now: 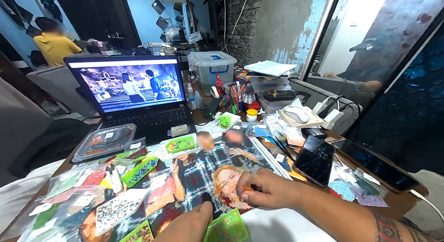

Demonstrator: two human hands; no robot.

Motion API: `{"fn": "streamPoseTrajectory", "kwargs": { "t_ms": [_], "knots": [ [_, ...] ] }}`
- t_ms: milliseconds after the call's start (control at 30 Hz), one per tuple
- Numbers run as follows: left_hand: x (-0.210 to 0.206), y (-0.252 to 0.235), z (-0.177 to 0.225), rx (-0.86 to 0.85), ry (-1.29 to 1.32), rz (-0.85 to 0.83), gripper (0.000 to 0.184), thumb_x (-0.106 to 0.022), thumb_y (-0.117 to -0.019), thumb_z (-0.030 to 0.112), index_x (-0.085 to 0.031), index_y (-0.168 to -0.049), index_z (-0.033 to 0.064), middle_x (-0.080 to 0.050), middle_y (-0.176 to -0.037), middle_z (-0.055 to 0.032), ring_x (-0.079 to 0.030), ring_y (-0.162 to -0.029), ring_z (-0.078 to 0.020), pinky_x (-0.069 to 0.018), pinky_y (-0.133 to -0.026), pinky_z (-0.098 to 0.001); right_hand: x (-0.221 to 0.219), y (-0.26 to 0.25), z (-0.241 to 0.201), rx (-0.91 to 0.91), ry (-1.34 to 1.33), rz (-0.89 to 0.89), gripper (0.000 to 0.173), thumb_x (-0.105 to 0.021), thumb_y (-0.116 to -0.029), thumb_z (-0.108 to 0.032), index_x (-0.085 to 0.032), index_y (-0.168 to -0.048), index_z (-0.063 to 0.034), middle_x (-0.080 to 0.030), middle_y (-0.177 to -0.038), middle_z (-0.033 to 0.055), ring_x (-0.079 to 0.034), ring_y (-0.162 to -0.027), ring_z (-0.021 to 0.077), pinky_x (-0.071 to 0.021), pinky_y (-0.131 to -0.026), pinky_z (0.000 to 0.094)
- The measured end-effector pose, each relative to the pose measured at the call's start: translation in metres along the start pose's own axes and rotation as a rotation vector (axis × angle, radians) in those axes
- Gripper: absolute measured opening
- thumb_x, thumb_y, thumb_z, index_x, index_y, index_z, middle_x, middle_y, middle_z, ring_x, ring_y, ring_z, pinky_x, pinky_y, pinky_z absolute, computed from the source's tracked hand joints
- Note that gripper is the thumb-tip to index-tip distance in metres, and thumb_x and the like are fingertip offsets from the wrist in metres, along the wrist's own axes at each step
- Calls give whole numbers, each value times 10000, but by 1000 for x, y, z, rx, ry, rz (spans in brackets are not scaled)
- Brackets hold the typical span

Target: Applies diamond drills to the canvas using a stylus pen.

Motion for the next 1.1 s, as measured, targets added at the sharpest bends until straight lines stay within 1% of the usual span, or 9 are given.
{"fn": "streamPoseTrajectory", "kwargs": {
  "t_ms": [100,300,533,833,933,1100],
  "knots": [
    [0,0,1,1,-3,-4,568,-824,-872,302,-555,-1229,-48,-631,-1114,-269,-655,-1007,-442,-524,-858,-613,0,1,-1,19,2,14,196,-516,-1046,-129,-617,-1068,39,-613,-798,126,-553,-672,103,-467,-630,223],
    [-1,-1,2,-20,-1,5,556,-829,-868,291,-557,-1213,-50,-634,-1093,-259,-659,-987,-429,-528,-845,-601,2,2,3,-26,-17,46,224,-521,-1060,-160,-616,-1073,42,-611,-801,118,-552,-678,86,-468,-637,207],
    [-1,-2,2,-23,-7,0,564,-827,-871,298,-551,-1221,-47,-635,-1089,-257,-661,-980,-426,-529,-845,-598,3,4,6,-68,-21,44,249,-521,-1066,-186,-624,-1089,40,-621,-829,117,-560,-702,81,-475,-657,208],
    [-1,-2,3,-33,-18,2,562,-825,-872,304,-550,-1215,-47,-631,-1084,-255,-659,-976,-423,-529,-840,-586,3,4,7,-75,-27,38,253,-516,-1070,-190,-621,-1091,39,-614,-815,107,-554,-692,73,-471,-652,205],
    [-2,-3,2,-29,-21,-8,566,-824,-874,305,-546,-1221,-45,-629,-1090,-255,-660,-979,-420,-529,-843,-583,4,4,8,-83,-33,53,260,-520,-1068,-191,-629,-1093,45,-622,-830,112,-556,-703,73,-473,-662,207],
    [-2,-3,2,-17,-4,-10,559,-825,-873,295,-547,-1226,-38,-634,-1093,-249,-661,-984,-417,-528,-846,-589,9,5,9,-88,-62,110,261,-526,-1066,-199,-633,-1074,39,-609,-804,72,-536,-692,25,-455,-650,170]
  ]
}}
Point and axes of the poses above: each hand's wrist, its own y-axis away from the middle knuckle, its own x-axis out of the back of the hand, z = x × y, the point moved 10 cm from there along -y, towards the middle knuckle
